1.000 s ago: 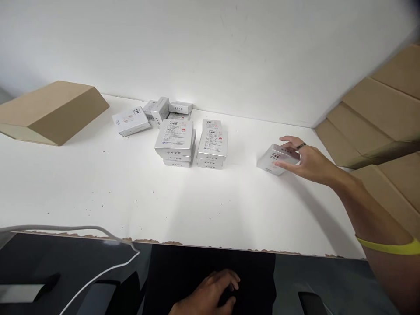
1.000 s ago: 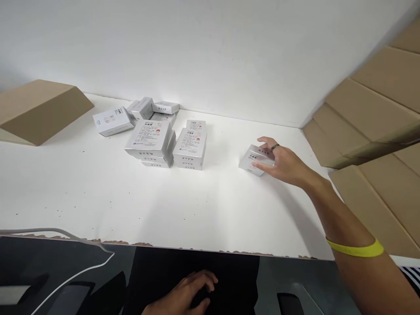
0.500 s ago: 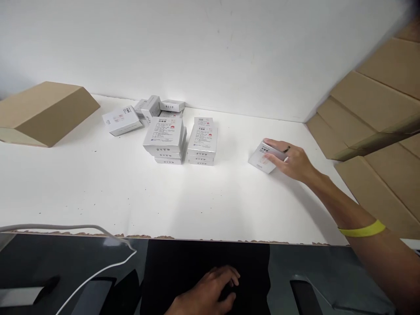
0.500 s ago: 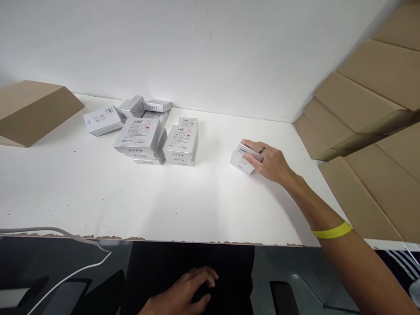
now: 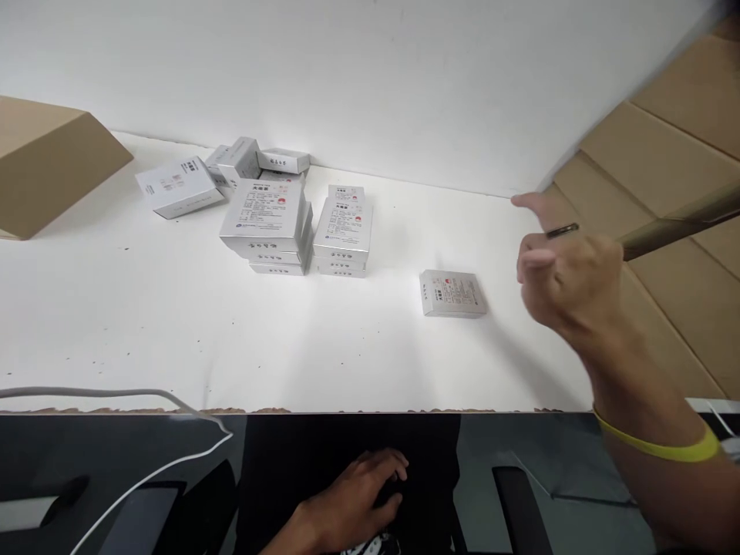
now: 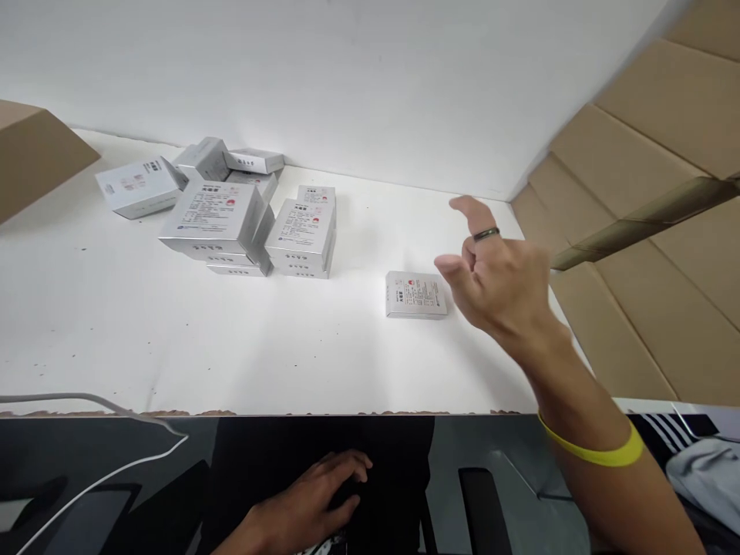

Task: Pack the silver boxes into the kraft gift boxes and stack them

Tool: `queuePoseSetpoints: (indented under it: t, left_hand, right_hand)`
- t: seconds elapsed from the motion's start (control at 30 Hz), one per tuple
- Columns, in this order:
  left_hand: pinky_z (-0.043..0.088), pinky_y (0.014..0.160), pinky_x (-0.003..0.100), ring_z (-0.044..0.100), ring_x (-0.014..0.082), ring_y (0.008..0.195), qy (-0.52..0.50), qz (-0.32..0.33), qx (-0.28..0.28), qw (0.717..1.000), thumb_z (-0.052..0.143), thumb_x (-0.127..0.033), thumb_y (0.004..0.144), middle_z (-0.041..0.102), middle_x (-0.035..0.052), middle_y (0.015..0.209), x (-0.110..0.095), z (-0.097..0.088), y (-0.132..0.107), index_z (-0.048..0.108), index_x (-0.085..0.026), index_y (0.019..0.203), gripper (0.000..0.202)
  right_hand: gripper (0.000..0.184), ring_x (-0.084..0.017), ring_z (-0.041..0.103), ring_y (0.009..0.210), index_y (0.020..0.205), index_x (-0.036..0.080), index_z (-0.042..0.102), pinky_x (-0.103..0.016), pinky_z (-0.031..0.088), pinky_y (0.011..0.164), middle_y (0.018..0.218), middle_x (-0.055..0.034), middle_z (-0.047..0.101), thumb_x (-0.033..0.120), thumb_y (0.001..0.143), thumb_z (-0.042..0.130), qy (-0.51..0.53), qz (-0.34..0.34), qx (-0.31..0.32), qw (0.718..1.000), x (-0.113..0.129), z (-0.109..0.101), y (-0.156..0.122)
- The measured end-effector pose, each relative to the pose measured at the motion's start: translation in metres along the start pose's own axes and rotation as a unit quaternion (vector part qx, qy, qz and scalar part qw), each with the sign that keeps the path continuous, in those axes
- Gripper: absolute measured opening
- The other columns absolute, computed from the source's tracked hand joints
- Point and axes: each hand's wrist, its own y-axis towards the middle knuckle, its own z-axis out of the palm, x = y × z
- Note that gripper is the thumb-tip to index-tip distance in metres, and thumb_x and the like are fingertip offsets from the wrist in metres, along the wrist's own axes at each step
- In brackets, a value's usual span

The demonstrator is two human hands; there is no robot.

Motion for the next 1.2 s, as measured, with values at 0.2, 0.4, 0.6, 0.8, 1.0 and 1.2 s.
queuePoseSetpoints:
  t: [0.2, 0.4, 0.6, 0.8, 1.0, 1.2]
  left_hand:
    - [0.034, 0.127, 0.048, 0.053, 0.0256, 0.142, 0.008, -0.016, 0.012, 1.0, 0.056, -0.022, 0.097, 0.056, 0.006, 0.15, 0.005, -0.003, -0.002, 0.057, -0.026, 0.124, 0.028]
    - [0.035, 0.126, 0.046, 0.054, 0.0255, 0.141, 0.0, -0.015, 0.011, 1.0, 0.059, -0.022, 0.095, 0.057, 0.0049, 0.15, 0.002, -0.004, 0.001, 0.059, -0.025, 0.123, 0.028]
    - [0.037, 0.124, 0.043, 0.053, 0.026, 0.142, -0.017, -0.001, -0.001, 1.0, 0.061, -0.022, 0.093, 0.058, 0.0049, 0.15, 0.001, 0.004, 0.005, 0.06, -0.026, 0.122, 0.03]
    - [0.043, 0.118, 0.041, 0.058, 0.0265, 0.136, -0.013, 0.006, -0.008, 1.0, 0.062, -0.022, 0.09, 0.061, 0.0061, 0.145, 0.006, 0.007, -0.002, 0.06, -0.024, 0.12, 0.029]
    - [0.047, 0.113, 0.038, 0.065, 0.025, 0.125, -0.016, -0.001, -0.049, 0.999, 0.063, -0.021, 0.089, 0.065, 0.0058, 0.137, 0.018, 0.01, -0.01, 0.061, -0.024, 0.118, 0.03]
    - [0.05, 0.108, 0.037, 0.067, 0.0255, 0.12, -0.001, -0.01, -0.059, 0.998, 0.065, -0.022, 0.086, 0.067, 0.0056, 0.133, 0.022, 0.011, -0.012, 0.061, -0.024, 0.119, 0.033]
  right_hand:
    - [0.091, -0.038, 0.05, 0.141, 0.164, 0.034, 0.027, -0.051, 0.056, 0.1, 0.171, -0.0079, 0.03, 0.048, 0.085, 0.069, 0.033, -0.232, 0.268, 0.934, -0.035, 0.017, 0.01]
    - [0.094, -0.028, 0.066, 0.088, 0.166, 0.035, 0.022, -0.043, 0.055, 0.071, 0.148, -0.0142, 0.055, 0.005, 0.08, 0.047, -0.163, -0.311, 0.237, 0.906, -0.033, 0.064, 0.005]
    - [0.077, -0.03, 0.063, 0.097, 0.149, 0.026, 0.042, -0.041, 0.055, 0.075, 0.128, -0.0148, 0.055, 0.021, 0.077, 0.066, -0.103, -0.251, 0.31, 0.911, -0.01, 0.045, 0.01]
    - [0.074, -0.038, 0.052, 0.132, 0.14, 0.032, 0.045, -0.051, 0.058, 0.095, 0.138, -0.0099, 0.056, 0.052, 0.075, 0.076, 0.061, -0.179, 0.369, 0.91, -0.004, 0.042, 0.015]
    - [0.098, -0.039, 0.059, 0.125, 0.16, 0.04, 0.03, -0.058, 0.052, 0.107, 0.155, -0.0092, 0.048, 0.067, 0.078, 0.076, 0.135, -0.217, 0.141, 0.957, 0.01, 0.016, 0.056]
    - [0.073, -0.04, 0.039, 0.145, 0.15, 0.035, 0.045, -0.06, 0.04, 0.119, 0.147, -0.0124, 0.044, 0.061, 0.086, 0.069, 0.193, -0.259, -0.069, 0.944, 0.072, 0.035, 0.099]
